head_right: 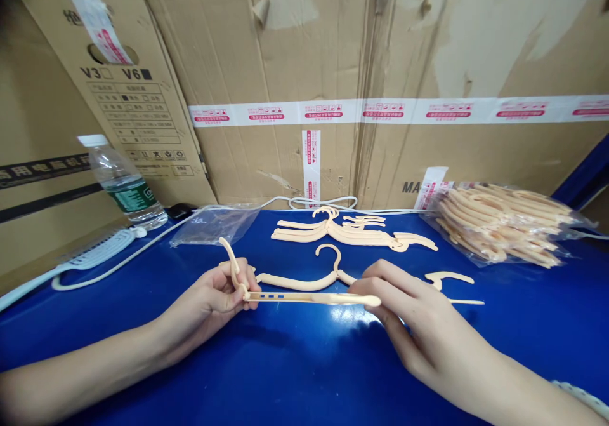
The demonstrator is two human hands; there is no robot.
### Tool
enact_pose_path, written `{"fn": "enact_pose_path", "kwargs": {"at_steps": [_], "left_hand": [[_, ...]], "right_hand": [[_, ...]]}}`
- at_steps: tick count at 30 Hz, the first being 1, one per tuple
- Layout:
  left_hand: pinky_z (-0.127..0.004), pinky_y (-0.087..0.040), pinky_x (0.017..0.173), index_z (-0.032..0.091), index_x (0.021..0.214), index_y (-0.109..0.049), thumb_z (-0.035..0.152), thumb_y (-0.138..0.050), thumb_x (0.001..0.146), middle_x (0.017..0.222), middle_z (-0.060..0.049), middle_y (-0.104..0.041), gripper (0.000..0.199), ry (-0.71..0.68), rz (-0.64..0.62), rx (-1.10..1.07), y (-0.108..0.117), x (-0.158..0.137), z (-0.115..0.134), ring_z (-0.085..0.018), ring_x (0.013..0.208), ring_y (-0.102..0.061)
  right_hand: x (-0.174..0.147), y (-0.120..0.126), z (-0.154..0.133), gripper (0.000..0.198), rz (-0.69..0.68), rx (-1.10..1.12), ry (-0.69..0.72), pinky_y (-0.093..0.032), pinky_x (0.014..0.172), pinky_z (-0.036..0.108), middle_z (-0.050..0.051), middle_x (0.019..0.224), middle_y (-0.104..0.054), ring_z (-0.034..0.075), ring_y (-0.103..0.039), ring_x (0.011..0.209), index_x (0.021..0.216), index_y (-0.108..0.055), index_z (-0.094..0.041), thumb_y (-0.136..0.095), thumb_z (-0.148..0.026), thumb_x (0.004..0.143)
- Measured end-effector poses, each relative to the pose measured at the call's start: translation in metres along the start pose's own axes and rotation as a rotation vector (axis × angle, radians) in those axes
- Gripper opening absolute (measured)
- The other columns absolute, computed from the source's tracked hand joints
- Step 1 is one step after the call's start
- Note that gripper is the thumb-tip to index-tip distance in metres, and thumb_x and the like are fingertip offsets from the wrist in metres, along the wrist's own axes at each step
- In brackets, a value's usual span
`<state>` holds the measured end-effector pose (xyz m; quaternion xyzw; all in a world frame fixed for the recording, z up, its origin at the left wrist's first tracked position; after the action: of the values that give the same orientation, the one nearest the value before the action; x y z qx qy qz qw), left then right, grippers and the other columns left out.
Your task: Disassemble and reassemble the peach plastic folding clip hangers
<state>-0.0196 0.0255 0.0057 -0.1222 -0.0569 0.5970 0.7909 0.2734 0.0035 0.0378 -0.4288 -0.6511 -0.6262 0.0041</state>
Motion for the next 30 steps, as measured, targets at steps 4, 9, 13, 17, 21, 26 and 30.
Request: {"fn": "enact_pose_path", "kwargs": {"at_steps": [4,9,13,17,21,26,30], "left_hand": [[-0.025,-0.039,0.063,0.016,0.063,-0.052,0.021,-0.08,0.063,0.067,0.0,-0.062,0.029,-0.022,0.03,-0.002,-0.0013,0.0009,0.0003,-0.013,0.063,-0.054],[-0.023,-0.04,0.059,0.016,0.062,-0.05,0.017,-0.08,0.06,0.065,0.002,-0.061,0.031,-0.043,0.075,-0.02,-0.0044,-0.0013,0.002,-0.011,0.059,-0.054],[-0.023,-0.041,0.057,0.016,0.06,-0.052,0.015,-0.082,0.058,0.064,0.002,-0.062,0.029,-0.045,0.11,-0.023,-0.0058,-0.0027,0.003,-0.011,0.057,-0.057],[-0.021,-0.045,0.055,0.015,0.06,-0.056,0.016,-0.086,0.055,0.065,0.002,-0.063,0.03,-0.06,0.145,-0.036,-0.0066,-0.0042,0.0048,-0.012,0.057,-0.061],[-0.02,-0.048,0.055,0.014,0.06,-0.059,0.018,-0.088,0.053,0.067,0.001,-0.066,0.031,-0.062,0.184,-0.041,-0.0077,-0.0058,0.0069,-0.012,0.057,-0.064],[-0.02,-0.051,0.054,0.013,0.058,-0.061,0.016,-0.09,0.048,0.067,0.002,-0.065,0.031,-0.034,0.228,-0.048,-0.007,-0.0056,0.0084,-0.012,0.054,-0.064],[-0.019,-0.053,0.055,0.012,0.059,-0.063,0.014,-0.091,0.047,0.065,0.001,-0.066,0.031,0.003,0.242,-0.091,-0.0064,-0.0067,0.0094,-0.013,0.056,-0.066]], "right_hand": [[-0.0007,-0.0019,-0.0037,0.026,0.02,-0.001,-0.038,-0.057,0.066,0.025,0.005,0.094,-0.065,0.02,-0.068,0.088,0.106,-0.059,-0.026,-0.046,-0.01,0.091],[-0.0003,-0.0026,-0.0073,0.022,0.061,-0.009,-0.1,-0.056,0.061,0.025,0.005,0.088,-0.067,0.021,-0.068,0.081,0.106,-0.061,-0.027,-0.049,-0.014,0.092],[-0.0001,-0.0013,-0.0075,0.018,-0.001,0.066,-0.17,-0.055,0.062,0.024,0.003,0.09,-0.067,0.017,-0.066,0.075,0.103,-0.06,-0.027,-0.047,-0.017,0.095],[-0.0005,0.0,-0.0047,0.015,-0.01,0.115,-0.261,-0.055,0.063,0.024,0.004,0.092,-0.067,0.018,-0.067,0.078,0.096,-0.063,-0.025,-0.047,-0.025,0.096],[-0.0022,-0.0007,-0.0031,0.016,-0.021,0.171,-0.361,-0.055,0.058,0.024,0.004,0.092,-0.068,0.02,-0.068,0.08,0.097,-0.065,-0.026,-0.052,-0.033,0.095],[-0.0047,-0.0021,-0.007,0.019,-0.022,0.243,-0.406,-0.053,0.054,0.023,0.004,0.092,-0.068,0.019,-0.067,0.076,0.095,-0.068,-0.025,-0.053,-0.037,0.094],[-0.0021,-0.0016,-0.0102,0.02,0.017,0.309,-0.444,-0.052,0.053,0.023,0.005,0.091,-0.068,0.018,-0.065,0.07,0.096,-0.07,-0.025,-0.056,-0.039,0.093]]}}
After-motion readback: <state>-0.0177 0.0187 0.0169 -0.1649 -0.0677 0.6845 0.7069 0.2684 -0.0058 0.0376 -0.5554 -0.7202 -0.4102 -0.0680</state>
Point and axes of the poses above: each hand's wrist, its own x-axis towards the middle knuckle, its own y-axis out of the back of the hand, z = x × y, the point moved 1 cm from there along x, towards the middle knuckle
